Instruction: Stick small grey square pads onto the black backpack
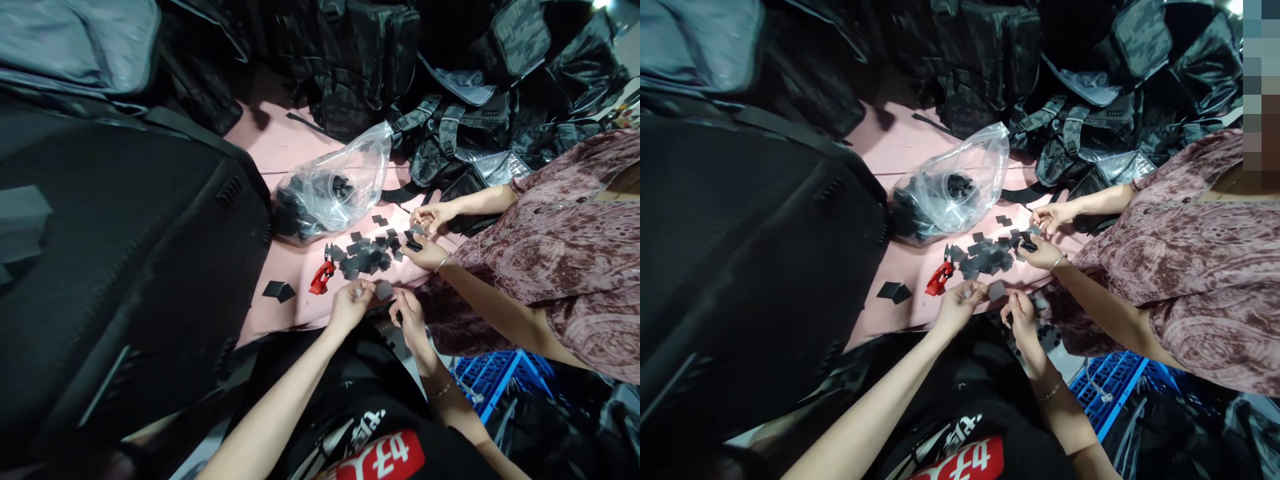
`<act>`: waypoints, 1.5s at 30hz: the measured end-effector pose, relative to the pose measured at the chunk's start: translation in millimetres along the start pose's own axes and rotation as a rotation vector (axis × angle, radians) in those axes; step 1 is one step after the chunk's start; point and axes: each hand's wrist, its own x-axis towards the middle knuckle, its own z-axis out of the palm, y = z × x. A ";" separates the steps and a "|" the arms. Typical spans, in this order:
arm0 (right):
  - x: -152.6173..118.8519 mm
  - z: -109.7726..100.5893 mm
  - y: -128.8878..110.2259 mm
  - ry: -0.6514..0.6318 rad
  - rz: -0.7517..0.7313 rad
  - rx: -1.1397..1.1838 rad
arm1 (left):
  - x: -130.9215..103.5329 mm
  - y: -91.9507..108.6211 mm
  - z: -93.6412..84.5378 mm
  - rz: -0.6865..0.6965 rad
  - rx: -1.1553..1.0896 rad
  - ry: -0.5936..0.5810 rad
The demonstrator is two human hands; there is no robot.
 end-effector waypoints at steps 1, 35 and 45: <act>-0.1 -1.4 0.8 0.015 0.006 0.007 | 8.8 -1.3 -2.2 -0.009 0.021 0.055; -16.6 28.4 -2.0 -0.232 0.107 -0.150 | -74.9 -8.1 -25.2 -0.055 -0.047 0.097; -20.9 27.0 -0.3 -0.228 0.183 -0.012 | -73.3 7.0 -27.7 -0.309 -0.424 -0.065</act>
